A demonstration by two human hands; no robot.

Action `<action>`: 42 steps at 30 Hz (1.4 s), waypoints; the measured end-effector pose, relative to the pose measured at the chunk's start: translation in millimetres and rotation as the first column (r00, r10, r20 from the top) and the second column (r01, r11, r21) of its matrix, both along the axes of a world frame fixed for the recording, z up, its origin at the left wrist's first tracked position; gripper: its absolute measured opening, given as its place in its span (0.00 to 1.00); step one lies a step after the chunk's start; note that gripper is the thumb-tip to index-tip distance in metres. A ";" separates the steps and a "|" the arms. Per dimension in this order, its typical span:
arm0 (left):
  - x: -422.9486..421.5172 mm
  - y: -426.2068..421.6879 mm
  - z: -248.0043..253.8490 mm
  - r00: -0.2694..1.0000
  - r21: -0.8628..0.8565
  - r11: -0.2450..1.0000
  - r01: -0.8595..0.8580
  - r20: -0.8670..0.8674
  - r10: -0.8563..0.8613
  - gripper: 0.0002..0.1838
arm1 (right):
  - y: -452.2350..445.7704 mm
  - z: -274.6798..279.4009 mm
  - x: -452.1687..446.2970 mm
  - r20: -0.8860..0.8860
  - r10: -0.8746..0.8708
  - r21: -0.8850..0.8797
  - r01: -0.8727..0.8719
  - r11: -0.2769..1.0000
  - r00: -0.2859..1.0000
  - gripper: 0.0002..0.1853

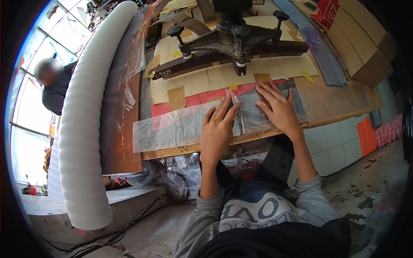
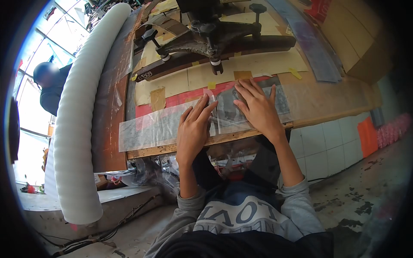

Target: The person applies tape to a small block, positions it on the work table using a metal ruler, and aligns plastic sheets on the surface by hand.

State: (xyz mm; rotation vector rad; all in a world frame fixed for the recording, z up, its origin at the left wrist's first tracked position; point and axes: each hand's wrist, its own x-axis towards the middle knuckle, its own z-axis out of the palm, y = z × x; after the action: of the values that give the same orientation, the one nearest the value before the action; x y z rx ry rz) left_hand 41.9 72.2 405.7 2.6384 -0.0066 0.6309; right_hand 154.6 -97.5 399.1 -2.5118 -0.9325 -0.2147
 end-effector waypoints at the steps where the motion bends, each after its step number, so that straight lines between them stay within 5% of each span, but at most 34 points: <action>1: 0.2 0.1 -1.0 1.000 0.002 1.000 -0.002 0.003 0.002 0.25 | -0.1 -0.6 0.0 0.003 -0.002 0.000 0.002 1.000 1.000 0.25; 42: 1.4 -0.3 -0.8 1.000 0.030 0.999 -0.016 -0.013 0.016 0.23 | 0.7 1.8 1.2 -0.009 -0.011 0.016 0.011 1.000 1.000 0.24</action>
State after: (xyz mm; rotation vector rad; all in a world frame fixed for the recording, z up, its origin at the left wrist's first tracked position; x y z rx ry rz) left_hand 43.3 71.9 405.0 2.6734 0.0091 0.6237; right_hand 155.8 -96.8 401.0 -2.5019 -0.9110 -0.2136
